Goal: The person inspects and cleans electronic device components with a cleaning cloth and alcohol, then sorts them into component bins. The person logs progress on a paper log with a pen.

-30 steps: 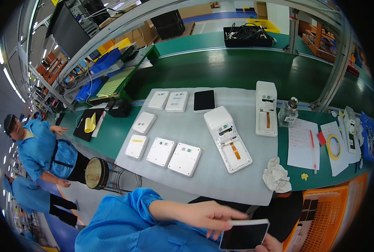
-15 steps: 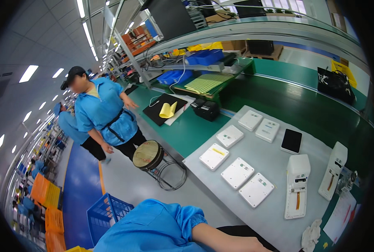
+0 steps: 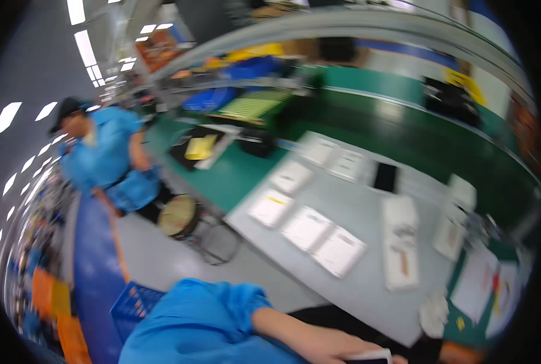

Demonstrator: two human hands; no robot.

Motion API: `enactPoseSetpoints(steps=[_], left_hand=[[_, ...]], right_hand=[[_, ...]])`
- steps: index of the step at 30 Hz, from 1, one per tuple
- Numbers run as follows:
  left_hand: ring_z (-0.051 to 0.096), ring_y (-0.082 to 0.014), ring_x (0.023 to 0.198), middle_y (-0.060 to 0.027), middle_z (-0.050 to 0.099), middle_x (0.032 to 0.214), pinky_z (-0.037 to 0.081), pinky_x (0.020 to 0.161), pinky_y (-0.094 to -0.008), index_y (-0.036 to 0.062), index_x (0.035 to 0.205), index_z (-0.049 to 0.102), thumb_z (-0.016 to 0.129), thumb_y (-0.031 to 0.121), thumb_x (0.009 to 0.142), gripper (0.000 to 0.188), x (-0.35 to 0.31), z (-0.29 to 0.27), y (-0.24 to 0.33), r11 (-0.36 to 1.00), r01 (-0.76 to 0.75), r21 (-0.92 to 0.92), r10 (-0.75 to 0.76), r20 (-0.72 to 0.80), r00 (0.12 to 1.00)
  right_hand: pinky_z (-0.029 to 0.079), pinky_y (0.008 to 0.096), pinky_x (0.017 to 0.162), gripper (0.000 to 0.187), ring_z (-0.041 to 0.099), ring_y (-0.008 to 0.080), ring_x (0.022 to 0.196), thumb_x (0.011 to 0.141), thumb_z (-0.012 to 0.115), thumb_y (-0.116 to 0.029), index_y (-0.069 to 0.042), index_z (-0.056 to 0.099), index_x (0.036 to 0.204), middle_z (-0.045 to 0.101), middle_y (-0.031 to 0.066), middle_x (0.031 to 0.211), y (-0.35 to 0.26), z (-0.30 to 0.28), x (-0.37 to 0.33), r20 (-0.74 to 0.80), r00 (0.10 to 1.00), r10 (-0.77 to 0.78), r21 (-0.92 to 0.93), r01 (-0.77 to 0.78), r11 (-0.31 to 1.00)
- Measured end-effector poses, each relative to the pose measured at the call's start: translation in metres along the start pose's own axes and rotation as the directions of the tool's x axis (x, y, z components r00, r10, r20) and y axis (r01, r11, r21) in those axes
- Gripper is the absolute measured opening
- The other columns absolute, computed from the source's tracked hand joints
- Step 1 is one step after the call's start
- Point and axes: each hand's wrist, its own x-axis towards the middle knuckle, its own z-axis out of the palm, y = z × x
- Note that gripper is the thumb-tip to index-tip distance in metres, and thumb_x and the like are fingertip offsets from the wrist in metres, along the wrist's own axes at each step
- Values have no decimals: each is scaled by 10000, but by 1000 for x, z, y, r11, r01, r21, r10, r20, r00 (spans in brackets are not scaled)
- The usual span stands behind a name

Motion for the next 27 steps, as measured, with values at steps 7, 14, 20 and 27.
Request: enactPoseSetpoints(steps=[7,14,20,27], left_hand=[[608,-75,752,-58,636,978,524,713,-226,82,1458,312,500,127,973,522,12,-26,13,883,404,-239,-379,146,914],[638,-149,926,-139,655,1113,509,809,-290,8,1405,349,574,57,913,543,12,-32,31,995,79,59,-85,113,990],[629,-287,765,-127,631,1178,501,685,-325,18,1228,570,664,95,826,420,13,-28,39,883,-203,423,150,156,976],[609,-260,712,-123,615,1218,496,643,-320,16,1230,566,669,80,809,438,15,-26,39,837,-303,456,261,155,953]], right_hand=[[499,306,888,432,620,211,1019,939,503,-60,54,408,1345,602,150,1131,-31,-19,-16,221,966,136,54,-151,987],[482,322,919,412,614,208,1079,941,508,-85,-24,464,1346,615,129,1192,-46,-22,-26,270,963,-1,-209,59,976],[476,324,946,426,591,261,1136,865,570,-9,-81,555,1284,571,112,1295,-43,-26,-21,229,921,-316,-352,381,855],[474,321,949,404,584,265,1148,834,598,34,-64,607,1226,576,124,1287,-39,-27,-17,198,912,-359,-282,404,870]])
